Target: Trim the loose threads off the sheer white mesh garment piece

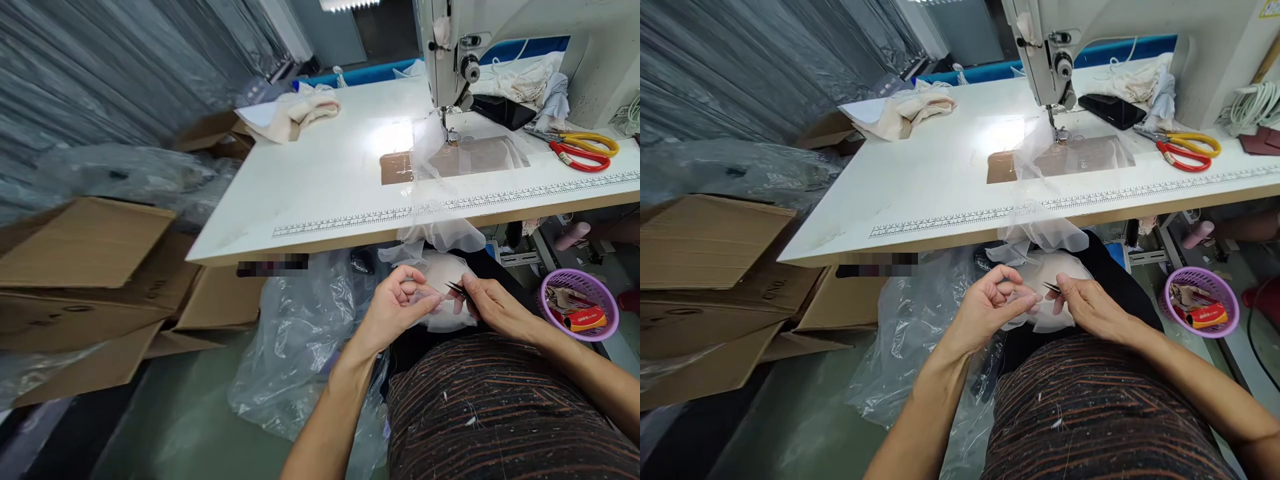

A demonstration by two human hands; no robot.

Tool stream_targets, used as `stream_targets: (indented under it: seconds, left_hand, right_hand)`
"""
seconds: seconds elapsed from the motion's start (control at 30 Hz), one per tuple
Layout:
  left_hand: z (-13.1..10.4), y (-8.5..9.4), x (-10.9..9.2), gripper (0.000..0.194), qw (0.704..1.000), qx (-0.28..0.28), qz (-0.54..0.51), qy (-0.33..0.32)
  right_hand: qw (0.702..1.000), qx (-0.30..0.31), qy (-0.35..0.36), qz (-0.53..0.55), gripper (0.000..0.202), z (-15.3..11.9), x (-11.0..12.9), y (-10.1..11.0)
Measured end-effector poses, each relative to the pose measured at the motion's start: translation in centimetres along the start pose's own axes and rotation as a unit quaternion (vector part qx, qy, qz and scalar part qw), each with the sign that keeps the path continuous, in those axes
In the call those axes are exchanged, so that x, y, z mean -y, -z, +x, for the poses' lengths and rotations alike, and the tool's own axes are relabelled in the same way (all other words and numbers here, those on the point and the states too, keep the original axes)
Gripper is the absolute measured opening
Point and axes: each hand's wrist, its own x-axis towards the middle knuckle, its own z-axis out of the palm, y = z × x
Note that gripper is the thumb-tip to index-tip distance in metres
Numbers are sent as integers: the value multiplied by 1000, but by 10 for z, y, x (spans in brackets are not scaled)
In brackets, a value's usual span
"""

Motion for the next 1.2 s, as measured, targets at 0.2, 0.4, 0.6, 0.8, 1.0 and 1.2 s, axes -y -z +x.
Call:
stream_targets:
  seconds: [0.2,0.4,0.6,0.8,1.0,1.2]
  left_hand:
    - [1,-5,-2,50,1000,-21,22,1]
    - [1,-8,-2,51,999,-32,36,-11]
    - [0,-10,2,52,998,-42,42,-11]
    - [2,-8,13,48,998,-32,59,-21]
    - [-22,-19,14,88,961,-1,221,-165]
    - [-53,-29,13,108,927,66,302,-213]
  right_hand:
    - [993,-21,43,-108,69,1,-3,-3]
    - [982,-28,75,-171,59,1,-6,-4]
    - [962,-58,49,-262,45,-1,-9,-10]
    - [963,-161,30,-212,43,-1,-12,1]
    - [999,-38,-21,0,40,-3,13,11]
    - [984,144,-49,92,31,-29,18,7]
